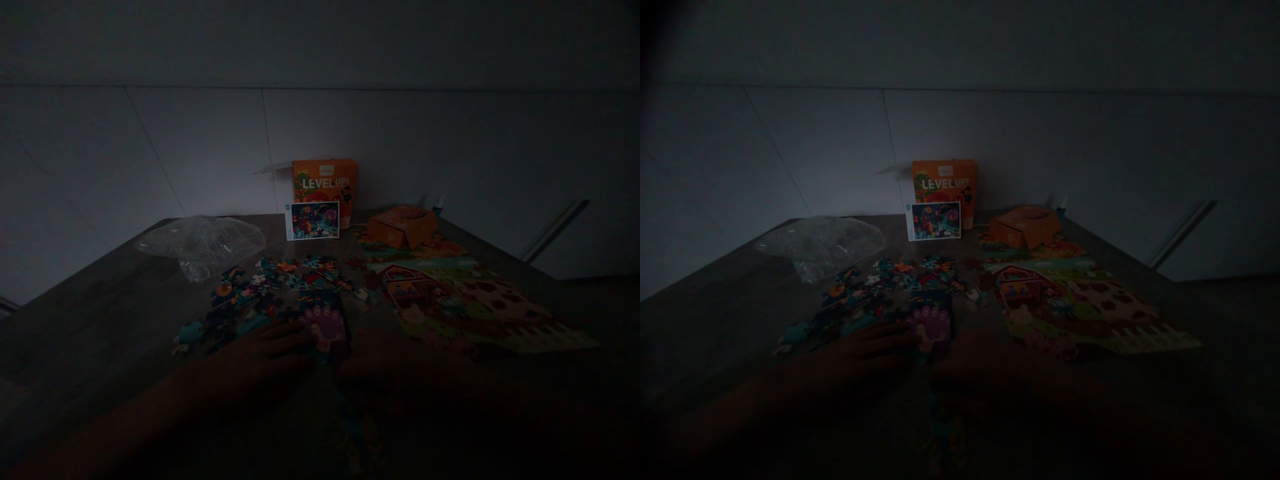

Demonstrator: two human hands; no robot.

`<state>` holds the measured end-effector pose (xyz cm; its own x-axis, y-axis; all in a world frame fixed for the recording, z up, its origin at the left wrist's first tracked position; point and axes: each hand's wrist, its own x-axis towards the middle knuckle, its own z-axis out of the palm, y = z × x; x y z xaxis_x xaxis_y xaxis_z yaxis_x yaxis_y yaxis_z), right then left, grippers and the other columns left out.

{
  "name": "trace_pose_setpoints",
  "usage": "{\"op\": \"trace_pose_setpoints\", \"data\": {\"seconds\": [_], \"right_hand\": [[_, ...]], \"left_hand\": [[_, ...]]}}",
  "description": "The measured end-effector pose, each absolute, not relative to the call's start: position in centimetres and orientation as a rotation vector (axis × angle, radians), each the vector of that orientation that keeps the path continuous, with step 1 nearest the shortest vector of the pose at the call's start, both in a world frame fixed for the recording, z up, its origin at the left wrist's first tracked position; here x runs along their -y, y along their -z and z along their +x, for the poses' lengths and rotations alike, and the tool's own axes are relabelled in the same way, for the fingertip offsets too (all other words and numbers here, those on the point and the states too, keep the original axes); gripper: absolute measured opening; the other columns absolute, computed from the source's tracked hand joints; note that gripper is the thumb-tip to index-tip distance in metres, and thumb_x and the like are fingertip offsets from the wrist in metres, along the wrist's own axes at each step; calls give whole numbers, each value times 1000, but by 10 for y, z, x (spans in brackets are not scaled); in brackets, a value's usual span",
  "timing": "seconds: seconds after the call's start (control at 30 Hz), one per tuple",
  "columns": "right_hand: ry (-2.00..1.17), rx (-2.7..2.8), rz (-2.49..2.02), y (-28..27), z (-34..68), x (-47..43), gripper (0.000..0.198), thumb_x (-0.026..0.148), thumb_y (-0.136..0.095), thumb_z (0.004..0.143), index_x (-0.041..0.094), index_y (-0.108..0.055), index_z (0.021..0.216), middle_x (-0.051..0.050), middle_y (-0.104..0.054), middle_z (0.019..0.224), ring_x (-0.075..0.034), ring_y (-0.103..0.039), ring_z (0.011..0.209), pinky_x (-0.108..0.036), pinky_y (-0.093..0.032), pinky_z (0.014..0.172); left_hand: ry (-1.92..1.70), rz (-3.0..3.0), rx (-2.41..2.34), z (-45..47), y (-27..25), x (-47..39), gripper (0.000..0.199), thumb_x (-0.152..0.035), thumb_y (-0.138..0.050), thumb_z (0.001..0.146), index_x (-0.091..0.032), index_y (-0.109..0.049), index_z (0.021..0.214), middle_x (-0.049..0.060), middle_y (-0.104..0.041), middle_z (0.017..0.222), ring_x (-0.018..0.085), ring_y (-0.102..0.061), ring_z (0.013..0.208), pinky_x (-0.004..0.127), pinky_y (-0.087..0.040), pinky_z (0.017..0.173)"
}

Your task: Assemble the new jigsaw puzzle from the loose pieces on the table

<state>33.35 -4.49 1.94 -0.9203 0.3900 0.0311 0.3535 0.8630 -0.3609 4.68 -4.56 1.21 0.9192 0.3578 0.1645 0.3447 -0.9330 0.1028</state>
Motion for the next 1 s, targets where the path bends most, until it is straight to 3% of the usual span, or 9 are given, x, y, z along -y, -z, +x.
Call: {"op": "trace_pose_setpoints", "data": {"seconds": [0.3, 0.43, 0.53, 0.67, 0.77, 0.87, 1.0], "right_hand": [[-466, 2897, -475, -14, 335, 43, 13, 20, -56, 90, 16, -68, 94, -7, -66, 86, -16, -57, 77, -27, -38, 67], [-437, 2829, -424, -12, 336, 42, 18, 21, -52, 94, 15, -68, 97, -8, -67, 84, -16, -58, 76, -27, -39, 67], [-433, 2819, -494, -11, 337, 41, 19, 20, -52, 93, 16, -70, 97, -9, -68, 85, -16, -59, 77, -28, -40, 68], [-436, 2830, -536, -8, 340, 40, 18, 25, -55, 95, 19, -71, 96, -7, -69, 85, -17, -63, 80, -27, -46, 70], [-427, 2822, -538, -7, 342, 40, 19, 33, -55, 97, 19, -68, 101, -6, -69, 97, -16, -64, 85, -29, -52, 75], [-415, 2800, -558, -7, 343, 42, 25, 37, -55, 98, 19, -63, 114, -8, -64, 115, -17, -64, 94, -36, -56, 82], [-409, 2776, -590, -7, 344, 43, 25, 35, -56, 98, 20, -62, 117, -8, -62, 120, -18, -63, 98, -37, -56, 84]], "left_hand": [[-181, 3097, -560, 38, -8, 39, 42, -21, -52, 97, -20, -52, 139, 9, -40, 155, 29, -35, 144, 44, -38, 117], [-327, 3096, -1028, 14, -8, 19, 52, -39, -55, 98, -21, -44, 146, 11, -47, 150, 32, -41, 139, 49, -36, 116], [-318, 3005, -1398, -5, -9, 4, 59, -55, -54, 94, -13, -55, 136, 17, -53, 141, 36, -47, 133, 54, -39, 112], [-161, 2965, -1442, -14, -11, -3, 51, -54, -52, 95, -13, -62, 123, 17, -58, 133, 34, -54, 124, 52, -44, 106], [-158, 2964, -1423, -11, -11, 1, 44, -51, -48, 98, -15, -63, 119, 16, -60, 130, 32, -53, 124, 50, -42, 108], [-137, 2955, -1459, -8, -10, 5, 56, -61, -51, 94, -14, -60, 123, 17, -58, 132, 35, -49, 129, 52, -38, 110], [-123, 2930, -1465, -6, -10, 9, 63, -59, -59, 89, -12, -56, 130, 18, -56, 136, 36, -45, 133, 52, -36, 111]]}}
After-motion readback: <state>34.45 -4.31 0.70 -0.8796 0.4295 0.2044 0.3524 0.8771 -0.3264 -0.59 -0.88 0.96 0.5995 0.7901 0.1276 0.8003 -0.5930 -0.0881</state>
